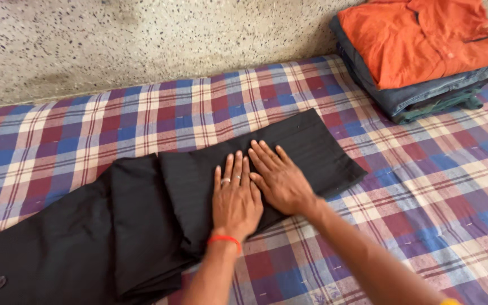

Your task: The person folds black trousers on a bed. They align the legs, smooth the fabric by hand, and fold the garment multiple times into a flat rectangular shape before placing it on a stack of other clothes.

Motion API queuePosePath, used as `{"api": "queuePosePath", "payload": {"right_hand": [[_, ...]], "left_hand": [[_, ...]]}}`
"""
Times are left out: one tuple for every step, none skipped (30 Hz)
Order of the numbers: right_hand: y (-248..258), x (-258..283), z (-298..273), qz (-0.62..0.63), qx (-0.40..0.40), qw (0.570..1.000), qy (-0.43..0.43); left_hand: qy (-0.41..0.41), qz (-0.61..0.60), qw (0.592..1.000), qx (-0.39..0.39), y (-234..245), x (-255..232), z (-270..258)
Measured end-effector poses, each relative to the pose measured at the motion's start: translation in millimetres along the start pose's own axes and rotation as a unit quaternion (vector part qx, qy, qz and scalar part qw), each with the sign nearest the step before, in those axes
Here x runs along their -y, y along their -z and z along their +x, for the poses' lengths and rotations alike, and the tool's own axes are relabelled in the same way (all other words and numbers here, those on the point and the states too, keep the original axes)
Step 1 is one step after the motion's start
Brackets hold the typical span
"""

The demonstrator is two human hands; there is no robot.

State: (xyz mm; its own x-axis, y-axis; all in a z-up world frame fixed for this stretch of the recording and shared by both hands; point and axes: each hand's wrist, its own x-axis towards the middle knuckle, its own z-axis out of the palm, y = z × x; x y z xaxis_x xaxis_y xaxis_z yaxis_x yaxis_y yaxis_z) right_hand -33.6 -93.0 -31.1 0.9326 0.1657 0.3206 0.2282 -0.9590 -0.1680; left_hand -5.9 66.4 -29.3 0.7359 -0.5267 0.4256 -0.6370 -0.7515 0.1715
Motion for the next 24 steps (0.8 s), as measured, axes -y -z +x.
{"api": "queuePosePath", "payload": {"right_hand": [[6.7, -8.1, 4.1, -0.004, 0.008, 1.000, 0.015], [12.8, -16.3, 7.4, -0.008, 0.016, 0.999, 0.031], [19.1, -26.8, 10.6, -0.016, 0.020, 1.000, 0.004], [24.0, -37.9, 12.1, -0.024, 0.025, 0.999, -0.022], [26.2, -48.0, 10.1, -0.029, 0.032, 0.998, -0.048], [30.0, -62.2, 9.7, -0.043, 0.024, 0.997, -0.064], [33.1, -75.4, 12.4, -0.054, 0.016, 0.995, -0.078], [30.7, -81.9, 15.9, -0.065, 0.007, 0.994, -0.092], [25.3, -83.0, 16.5, -0.077, -0.009, 0.992, -0.103], [21.3, -82.0, 17.0, -0.089, -0.025, 0.989, -0.114], [22.1, -81.3, 18.8, -0.103, -0.045, 0.986, -0.125], [22.2, -74.5, 18.4, -0.093, -0.043, 0.987, -0.125], [17.0, -57.2, 15.8, -0.081, -0.040, 0.988, -0.128], [12.0, -37.0, 12.9, -0.069, -0.038, 0.988, -0.131], [6.3, -13.8, 7.5, -0.032, -0.037, 0.996, -0.081], [5.2, 2.9, 1.7, 0.005, -0.036, 0.999, -0.030], [10.5, 6.2, -2.6, 0.000, -0.030, 0.999, -0.014], [15.1, 7.7, -6.5, -0.005, -0.025, 1.000, 0.003], [17.4, 10.3, -9.2, -0.006, -0.019, 1.000, 0.018], [21.8, 7.7, -13.3, 0.000, -0.015, 1.000, 0.001], [29.2, -2.8, -16.9, 0.004, -0.013, 1.000, -0.013], [36.0, -14.8, -20.7, 0.008, -0.011, 1.000, -0.027], [41.2, -27.7, -21.2, -0.014, -0.017, 0.998, -0.052], [45.7, -41.4, -21.8, -0.035, -0.024, 0.996, -0.078]], "left_hand": [[-0.011, -0.013, 1.000, 0.017, 1.7, 11.0, 0.9], [-0.021, -0.027, 0.999, 0.034, 5.9, 27.1, 3.3], [-0.032, -0.042, 0.998, 0.046, 8.5, 40.7, 9.7], [-0.029, -0.035, 0.998, 0.043, 11.1, 53.8, 14.3], [-0.024, -0.028, 0.998, 0.043, 13.4, 66.6, 13.3], [-0.019, -0.021, 0.999, 0.043, 13.4, 75.3, 12.0], [-0.016, -0.013, 0.999, 0.041, 13.0, 82.3, 11.1], [-0.013, -0.005, 0.999, 0.038, 12.3, 88.3, 10.8], [-0.011, 0.000, 0.999, 0.037, 9.4, 88.8, 9.5], [0.018, 0.018, 0.999, 0.036, 5.6, 85.6, 8.3], [0.044, 0.037, 0.998, 0.033, 1.6, 80.1, 11.8], [0.071, 0.056, 0.995, 0.029, -1.5, 72.6, 14.3], [0.099, 0.055, 0.993, 0.023, -5.5, 58.4, 13.5], [0.128, 0.053, 0.990, 0.018, -10.9, 37.1, 11.7], [0.157, 0.050, 0.986, 0.010, -14.1, 19.1, 10.6], [0.147, 0.040, 0.988, 0.001, -14.0, 7.6, 5.7], [0.139, 0.031, 0.990, -0.007, -12.8, -2.8, -3.2], [0.132, 0.021, 0.991, -0.016, -11.3, -8.9, -8.4], [0.118, 0.008, 0.993, -0.010, -6.5, -3.5, -11.8], [0.104, -0.005, 0.995, -0.005, 0.4, 8.4, -15.5], [0.092, -0.018, 0.996, -0.003, 6.1, 19.8, -15.7], [0.095, -0.009, 0.995, 0.000, 10.6, 28.2, -16.3], [0.097, 0.003, 0.995, 0.001, 15.4, 38.6, -16.1], [0.099, 0.014, 0.995, 0.002, 19.5, 48.1, -15.6]]}}
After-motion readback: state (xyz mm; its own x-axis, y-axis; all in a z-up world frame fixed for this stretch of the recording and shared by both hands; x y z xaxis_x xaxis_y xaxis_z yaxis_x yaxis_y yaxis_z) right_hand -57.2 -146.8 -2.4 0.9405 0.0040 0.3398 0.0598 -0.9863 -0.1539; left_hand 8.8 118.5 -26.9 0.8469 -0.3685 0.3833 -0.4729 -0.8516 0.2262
